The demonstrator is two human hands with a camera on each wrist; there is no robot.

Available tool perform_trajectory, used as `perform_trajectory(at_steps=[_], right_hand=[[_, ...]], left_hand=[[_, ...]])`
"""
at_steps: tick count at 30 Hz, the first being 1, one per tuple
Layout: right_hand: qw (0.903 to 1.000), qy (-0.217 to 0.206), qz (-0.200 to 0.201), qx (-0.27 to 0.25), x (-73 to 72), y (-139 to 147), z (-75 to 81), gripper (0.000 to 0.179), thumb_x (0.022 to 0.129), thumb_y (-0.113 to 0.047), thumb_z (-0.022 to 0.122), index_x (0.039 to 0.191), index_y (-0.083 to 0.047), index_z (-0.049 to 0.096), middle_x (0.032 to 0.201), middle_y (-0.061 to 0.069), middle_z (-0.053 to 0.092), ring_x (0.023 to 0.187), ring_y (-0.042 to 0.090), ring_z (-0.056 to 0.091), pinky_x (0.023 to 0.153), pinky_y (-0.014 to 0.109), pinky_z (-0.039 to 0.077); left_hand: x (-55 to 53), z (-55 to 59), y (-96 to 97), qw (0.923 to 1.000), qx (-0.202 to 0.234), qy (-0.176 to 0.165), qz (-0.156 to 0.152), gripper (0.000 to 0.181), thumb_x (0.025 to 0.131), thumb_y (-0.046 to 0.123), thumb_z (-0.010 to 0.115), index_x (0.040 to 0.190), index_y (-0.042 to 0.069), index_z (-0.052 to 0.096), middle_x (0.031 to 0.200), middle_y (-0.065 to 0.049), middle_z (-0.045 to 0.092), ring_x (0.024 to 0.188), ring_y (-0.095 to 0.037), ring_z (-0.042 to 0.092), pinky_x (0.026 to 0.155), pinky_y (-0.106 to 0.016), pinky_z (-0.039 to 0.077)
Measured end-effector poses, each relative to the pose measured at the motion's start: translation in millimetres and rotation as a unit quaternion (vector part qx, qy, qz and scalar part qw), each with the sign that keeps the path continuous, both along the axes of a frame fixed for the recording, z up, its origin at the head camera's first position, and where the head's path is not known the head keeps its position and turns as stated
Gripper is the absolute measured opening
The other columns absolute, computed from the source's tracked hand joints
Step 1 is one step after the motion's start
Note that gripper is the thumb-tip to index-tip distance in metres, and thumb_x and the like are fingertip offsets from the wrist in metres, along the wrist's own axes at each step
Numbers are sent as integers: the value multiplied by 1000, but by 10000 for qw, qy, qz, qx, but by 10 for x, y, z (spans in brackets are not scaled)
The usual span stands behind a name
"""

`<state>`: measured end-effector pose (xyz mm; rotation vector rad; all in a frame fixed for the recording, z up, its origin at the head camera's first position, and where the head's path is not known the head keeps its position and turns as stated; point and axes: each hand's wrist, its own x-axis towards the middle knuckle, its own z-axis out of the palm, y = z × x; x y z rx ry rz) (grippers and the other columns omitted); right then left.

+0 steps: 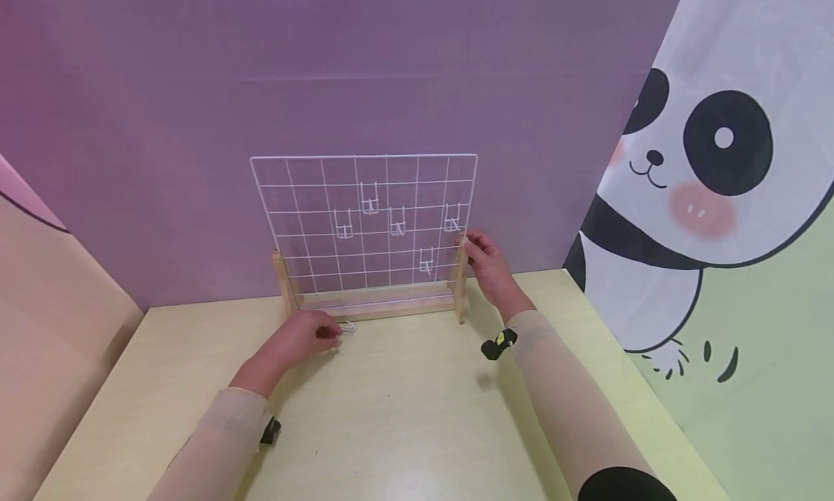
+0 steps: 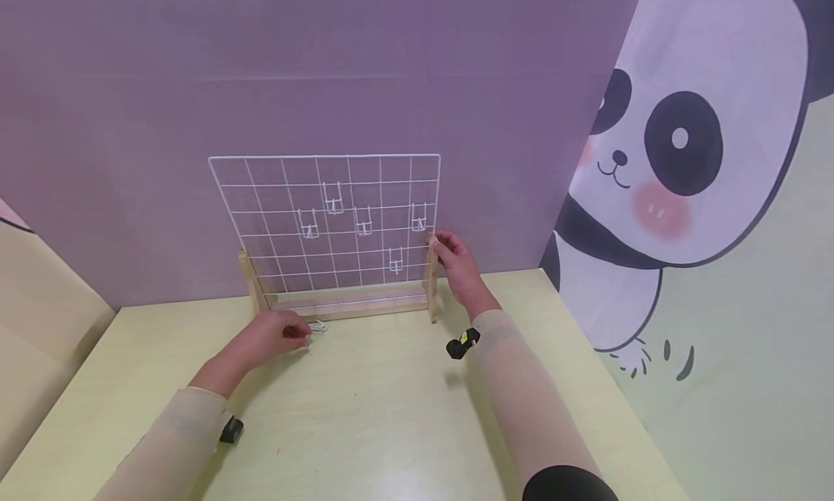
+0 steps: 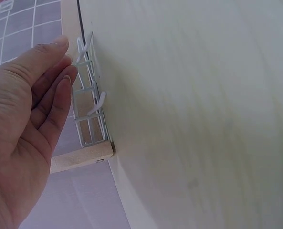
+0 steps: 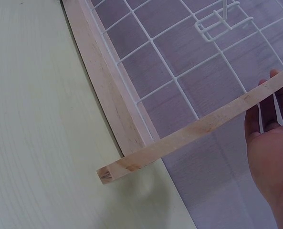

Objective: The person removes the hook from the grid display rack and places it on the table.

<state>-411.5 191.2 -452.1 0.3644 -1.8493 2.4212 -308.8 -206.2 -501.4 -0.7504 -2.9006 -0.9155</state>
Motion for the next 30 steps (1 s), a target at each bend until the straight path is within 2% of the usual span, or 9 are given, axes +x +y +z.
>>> perform_trajectory(at_steps=[5,9,12,16,21,30], right_hand=[[10000,5,-5,7,-6,4,-7,12,115,-7,58,122,-10,66,124,11,71,130,35,56,107,33,47],[10000,10,-13,72,10,3,1,14,115,-8,57,126,-5,65,125,10,71,132,37,56,107,33,47],[10000,-8,-11,66,12,6,5,14,115,-9,57,126,-5,65,124,8,71,131,35,56,112,37,45],[9999,-71,-32,64,5,2,13,12,115,-9,58,121,-13,68,121,3,72,128,29,58,117,40,43],[9997,-155,-97,160,5,-3,15,13,115,-11,58,120,-18,68,117,-4,73,122,20,61,121,41,41],[9999,-104,-106,-9,5,-6,3,13,115,-9,59,123,-13,68,115,-4,73,119,19,61,118,40,42]], left_hand=[[0,35,5,10000,45,33,43,11,94,2,87,104,3,83,91,2,74,84,-12,67,78,-34,62],[-2,56,10,9996,124,232,29,9,94,2,86,103,3,83,93,1,74,85,-14,66,78,-35,62],[-10,67,18,9994,214,264,99,11,96,2,84,106,2,83,96,-1,75,87,-17,67,80,-38,62],[-21,101,25,9984,393,254,314,12,98,2,83,110,4,82,100,-3,76,91,-20,68,85,-44,63],[-27,157,48,9958,652,442,472,10,98,2,82,107,5,82,99,-5,75,92,-23,69,87,-48,63],[1,282,90,9898,1088,537,746,25,100,8,82,123,-1,76,115,-14,74,110,-36,71,100,-57,60]])
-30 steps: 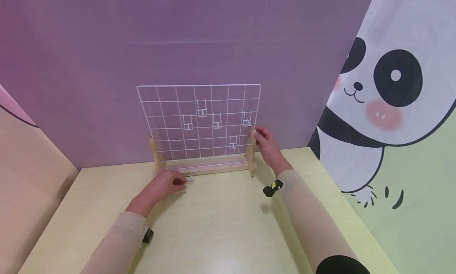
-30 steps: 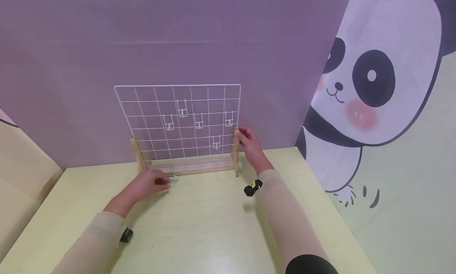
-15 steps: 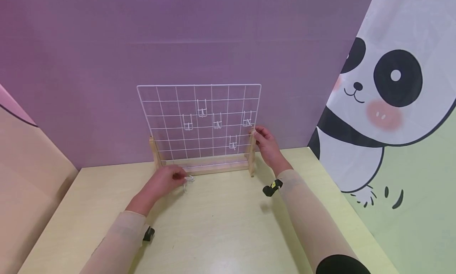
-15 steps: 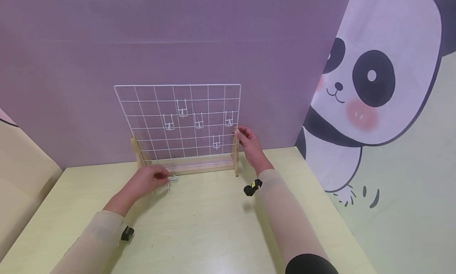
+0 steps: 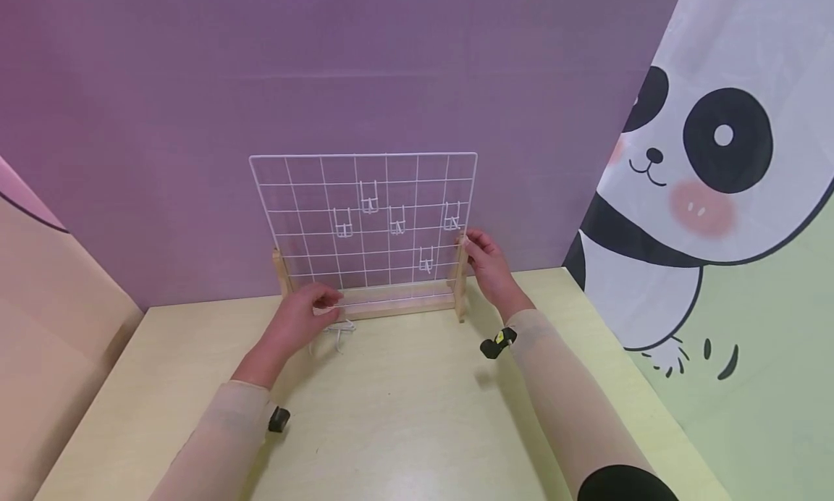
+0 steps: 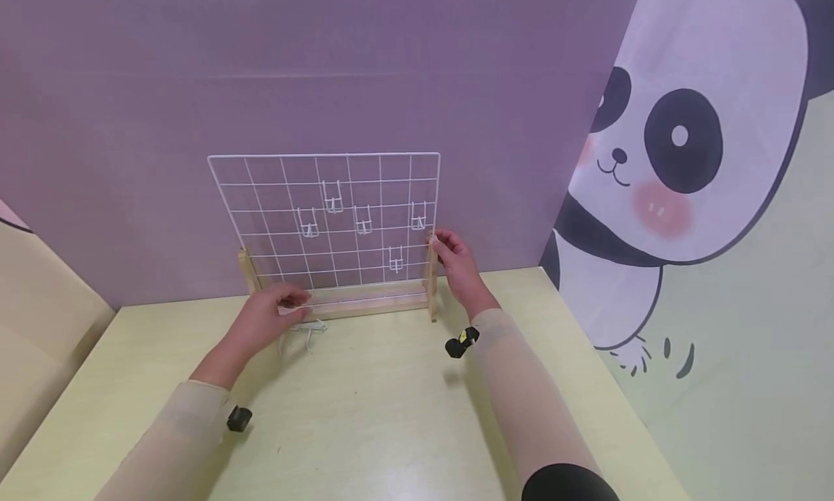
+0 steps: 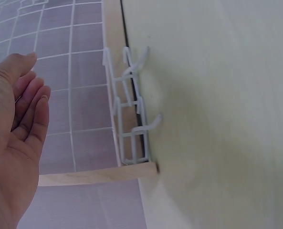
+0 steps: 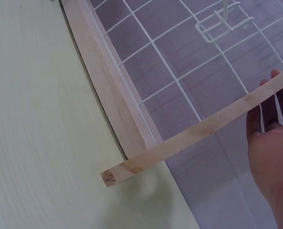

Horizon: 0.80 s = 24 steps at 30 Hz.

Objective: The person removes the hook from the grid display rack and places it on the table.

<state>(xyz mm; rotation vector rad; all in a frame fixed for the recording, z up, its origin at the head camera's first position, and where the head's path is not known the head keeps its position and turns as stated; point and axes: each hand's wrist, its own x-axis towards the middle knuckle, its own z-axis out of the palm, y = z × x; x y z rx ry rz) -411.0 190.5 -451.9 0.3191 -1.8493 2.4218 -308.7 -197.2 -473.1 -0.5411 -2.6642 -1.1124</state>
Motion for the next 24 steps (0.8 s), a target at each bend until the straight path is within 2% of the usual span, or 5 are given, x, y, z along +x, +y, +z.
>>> perform_trajectory(at_steps=[6,11,15,21,24], right_hand=[[10000,43,14,25,-4,0,-9,13,114,-10,59,125,-9,67,119,3,72,124,25,59,112,36,45],[9999,98,54,13,4,-4,-2,15,115,-9,58,127,-6,66,121,5,71,127,31,58,109,34,47],[9999,87,42,73,19,-8,9,19,116,-10,57,132,-2,63,124,7,69,130,32,57,111,34,46],[9999,80,50,81,21,-7,12,28,116,-10,56,139,6,57,128,13,69,132,34,56,112,33,46],[9999,75,74,77,18,-3,12,26,115,-10,57,137,5,59,127,11,69,134,37,55,114,34,46]], left_hand=[[-16,89,28,9995,169,228,136,25,102,9,80,124,-1,75,116,-17,74,112,-40,70,101,-59,59],[-31,185,67,9963,640,497,283,24,103,7,79,123,-2,73,116,-18,73,111,-39,69,100,-59,59],[-49,276,110,9908,1030,807,352,23,101,4,80,122,-4,72,116,-19,72,108,-37,68,98,-53,59],[-89,380,166,9838,1359,1024,567,24,100,6,82,120,-3,73,114,-18,74,106,-34,68,93,-41,56],[-99,442,201,9818,1443,1034,668,25,101,9,82,121,-1,72,114,-17,73,106,-32,67,93,-43,55]])
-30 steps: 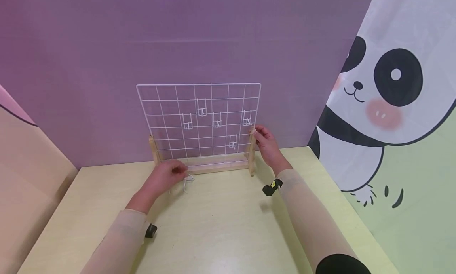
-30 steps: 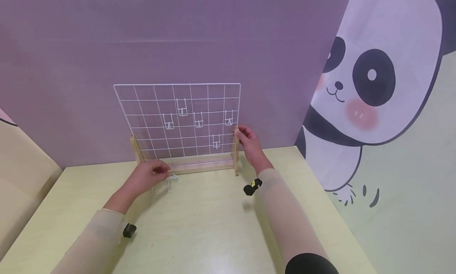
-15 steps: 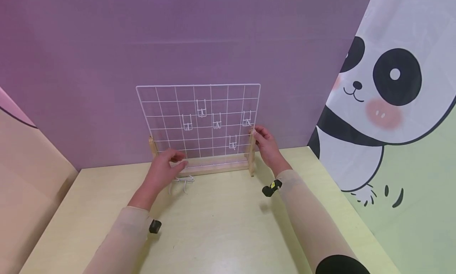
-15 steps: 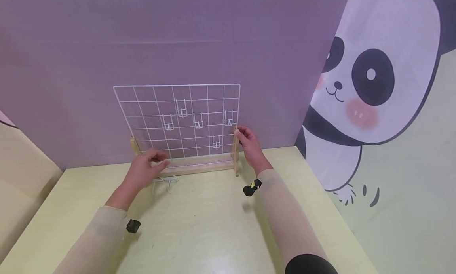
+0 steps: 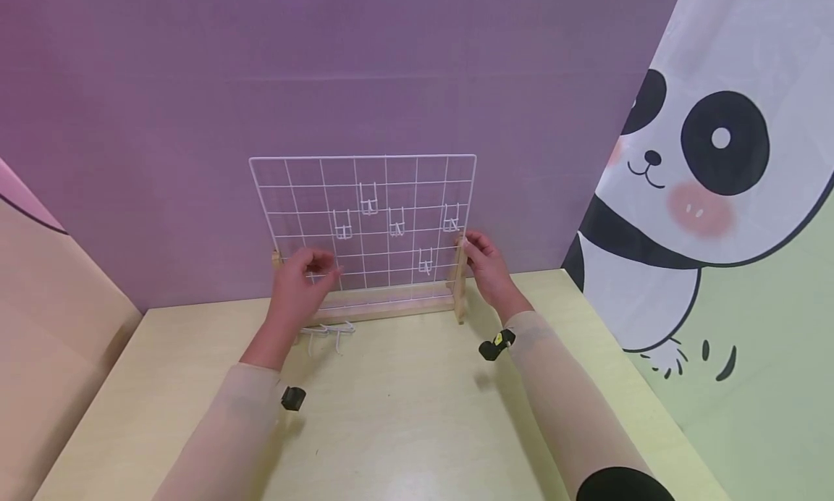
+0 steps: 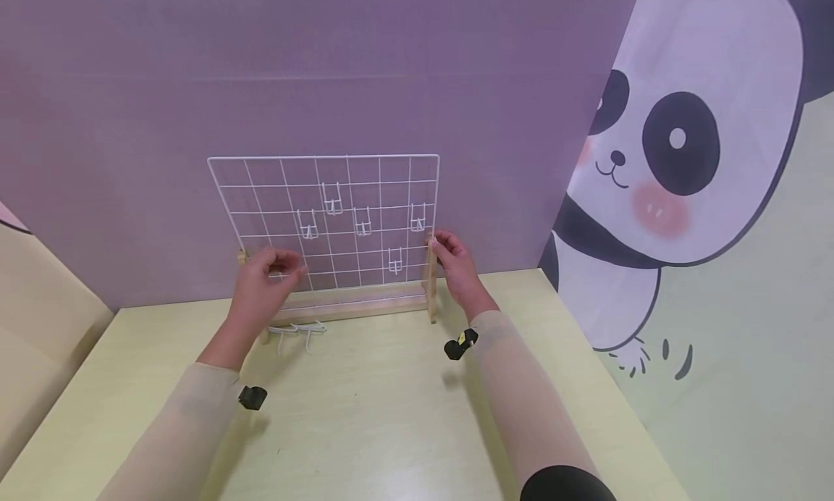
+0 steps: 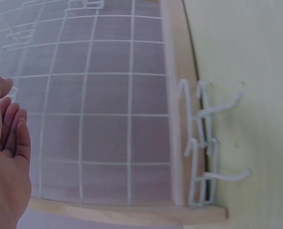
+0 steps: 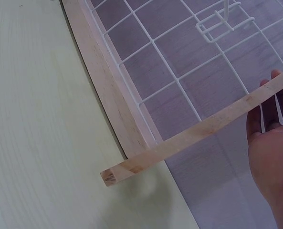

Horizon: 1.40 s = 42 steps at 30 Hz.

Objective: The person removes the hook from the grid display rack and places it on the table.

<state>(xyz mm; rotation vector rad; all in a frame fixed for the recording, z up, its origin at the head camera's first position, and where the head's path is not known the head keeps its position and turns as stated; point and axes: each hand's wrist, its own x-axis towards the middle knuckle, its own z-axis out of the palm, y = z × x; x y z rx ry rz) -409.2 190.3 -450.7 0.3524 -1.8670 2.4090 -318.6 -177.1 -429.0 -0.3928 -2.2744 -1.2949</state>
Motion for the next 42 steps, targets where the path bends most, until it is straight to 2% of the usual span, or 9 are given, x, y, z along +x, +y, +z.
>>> perform_trajectory(at_steps=[5,7,11,15,24,38,42], right_hand=[[9998,-30,-43,202,-20,24,-10,21,115,-13,60,133,-3,63,123,4,71,135,34,57,122,40,42],[9994,-31,-61,343,-28,34,-11,20,115,-14,61,133,-5,64,121,1,72,132,30,59,124,43,41],[9981,4,-72,619,-22,51,9,24,115,-15,61,135,-3,62,121,-2,71,126,20,61,127,47,39],[9972,35,-50,745,-12,61,39,28,115,-13,59,139,2,59,123,-1,69,123,17,61,126,47,40],[9970,29,-69,769,5,63,52,29,116,-13,59,140,3,59,125,3,69,125,22,61,126,47,41],[9974,35,-88,719,3,66,25,20,116,-14,60,133,-4,63,130,7,69,123,19,62,125,47,42],[9976,46,-92,687,-13,60,20,17,115,-13,60,130,-6,64,132,10,69,126,22,61,125,46,42]], left_hand=[[-20,131,61,9997,144,212,-31,27,101,8,82,122,-6,72,115,-20,71,108,-36,65,96,-53,54],[-31,178,77,9992,180,345,-47,27,99,5,82,121,-7,72,115,-21,71,107,-37,65,96,-52,54],[-53,252,101,9981,198,587,-65,25,97,1,83,119,-7,73,113,-21,72,106,-36,67,94,-41,54],[-72,302,112,9975,130,691,-64,26,98,3,84,119,-6,72,114,-18,71,107,-34,66,94,-31,51],[-117,388,165,9944,-114,1044,-73,26,97,2,84,119,-5,72,113,-17,71,107,-33,66,95,-43,54],[-147,461,199,9959,-220,875,-114,18,99,3,82,114,-5,75,110,-16,73,102,-34,69,93,-55,58],[-155,475,199,9962,-73,857,-133,14,98,0,81,111,-4,76,108,-16,74,101,-33,70,91,-52,59]])
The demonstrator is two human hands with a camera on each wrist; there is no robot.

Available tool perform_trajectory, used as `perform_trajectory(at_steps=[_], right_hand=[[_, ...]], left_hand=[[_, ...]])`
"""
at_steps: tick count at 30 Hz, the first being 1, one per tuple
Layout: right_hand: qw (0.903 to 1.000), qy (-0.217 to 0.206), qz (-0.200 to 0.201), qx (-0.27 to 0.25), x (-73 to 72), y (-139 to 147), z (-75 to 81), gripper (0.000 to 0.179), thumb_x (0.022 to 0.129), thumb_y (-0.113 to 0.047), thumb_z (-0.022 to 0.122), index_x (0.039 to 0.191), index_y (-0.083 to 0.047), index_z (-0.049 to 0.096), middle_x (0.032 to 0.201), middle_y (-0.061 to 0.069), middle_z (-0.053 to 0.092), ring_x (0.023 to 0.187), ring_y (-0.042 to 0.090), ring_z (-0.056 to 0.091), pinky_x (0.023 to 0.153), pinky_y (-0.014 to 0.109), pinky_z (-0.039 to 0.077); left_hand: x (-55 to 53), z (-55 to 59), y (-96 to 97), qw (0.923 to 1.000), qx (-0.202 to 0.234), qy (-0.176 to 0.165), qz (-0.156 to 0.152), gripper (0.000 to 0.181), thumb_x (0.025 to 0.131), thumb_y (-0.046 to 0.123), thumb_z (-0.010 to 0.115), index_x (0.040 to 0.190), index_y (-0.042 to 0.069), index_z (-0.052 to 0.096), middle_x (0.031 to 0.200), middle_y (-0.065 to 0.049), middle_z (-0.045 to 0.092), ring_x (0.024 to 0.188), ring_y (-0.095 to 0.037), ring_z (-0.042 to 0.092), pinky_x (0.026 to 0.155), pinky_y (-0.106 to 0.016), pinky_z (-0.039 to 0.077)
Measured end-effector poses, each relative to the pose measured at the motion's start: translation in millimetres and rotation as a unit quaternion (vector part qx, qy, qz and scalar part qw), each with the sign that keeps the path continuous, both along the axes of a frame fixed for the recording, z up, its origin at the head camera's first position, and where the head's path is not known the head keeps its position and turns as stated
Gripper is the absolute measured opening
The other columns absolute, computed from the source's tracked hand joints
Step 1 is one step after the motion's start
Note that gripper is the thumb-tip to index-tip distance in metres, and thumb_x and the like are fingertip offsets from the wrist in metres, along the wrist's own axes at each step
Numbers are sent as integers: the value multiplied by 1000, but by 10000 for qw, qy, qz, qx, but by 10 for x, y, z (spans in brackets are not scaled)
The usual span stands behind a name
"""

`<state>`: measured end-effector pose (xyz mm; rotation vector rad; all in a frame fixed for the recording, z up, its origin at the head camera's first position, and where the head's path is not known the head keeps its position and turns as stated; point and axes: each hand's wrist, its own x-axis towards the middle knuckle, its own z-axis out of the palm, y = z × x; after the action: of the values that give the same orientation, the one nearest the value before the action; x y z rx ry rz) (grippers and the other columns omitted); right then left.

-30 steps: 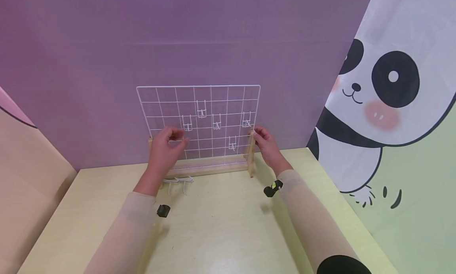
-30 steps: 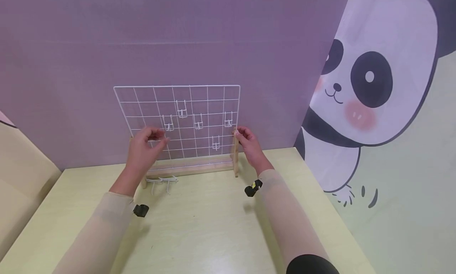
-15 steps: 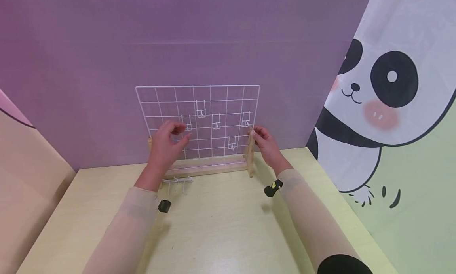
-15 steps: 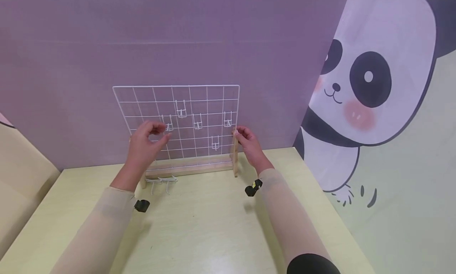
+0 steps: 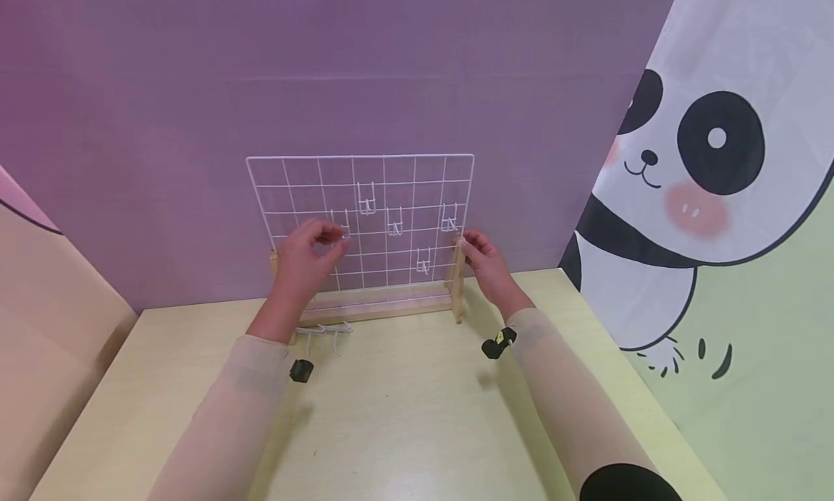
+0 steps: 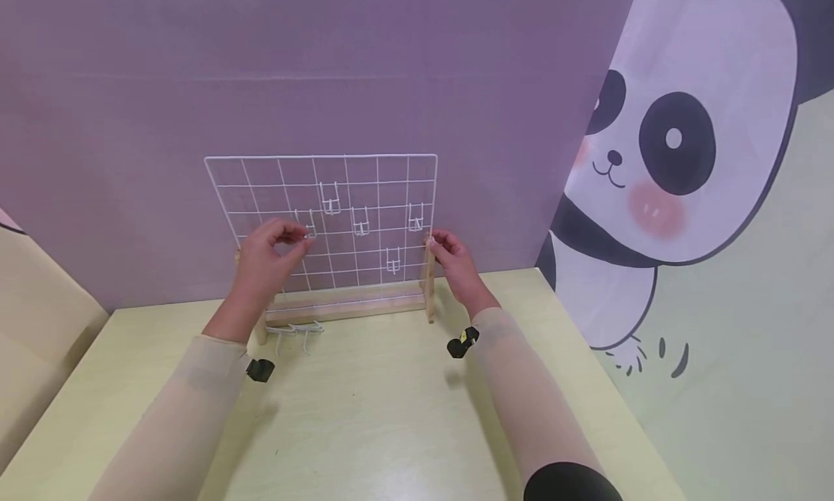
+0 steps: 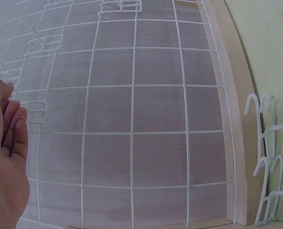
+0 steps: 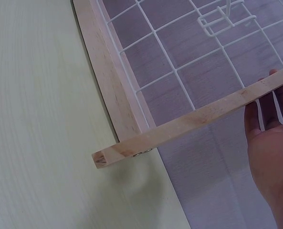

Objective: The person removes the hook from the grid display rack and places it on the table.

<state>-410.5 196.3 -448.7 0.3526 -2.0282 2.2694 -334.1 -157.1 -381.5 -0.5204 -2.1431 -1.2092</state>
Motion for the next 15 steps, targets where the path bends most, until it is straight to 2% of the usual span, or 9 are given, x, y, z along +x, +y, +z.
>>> perform_trajectory(at_steps=[3,8,15], right_hand=[[10000,-9,-3,-35,-11,-2,3,14,115,-13,60,128,-9,66,130,8,70,127,23,61,125,46,43],[9999,-43,2,-103,-15,-7,18,11,115,-12,61,124,-13,67,123,-1,71,124,20,63,125,45,43],[10000,-71,-7,-70,-4,-1,14,13,115,-13,61,126,-11,67,123,0,71,124,20,62,125,47,42]], left_hand=[[-12,4,1,10000,75,51,-2,12,98,-1,81,109,-4,76,106,-16,74,99,-32,70,89,-49,60],[-34,-4,3,9994,103,334,30,11,96,-4,82,106,-4,78,104,-16,75,96,-29,70,86,-45,59],[-59,-10,-6,9973,111,718,148,8,96,-2,82,103,-3,81,102,-16,78,93,-27,71,79,-32,58]])
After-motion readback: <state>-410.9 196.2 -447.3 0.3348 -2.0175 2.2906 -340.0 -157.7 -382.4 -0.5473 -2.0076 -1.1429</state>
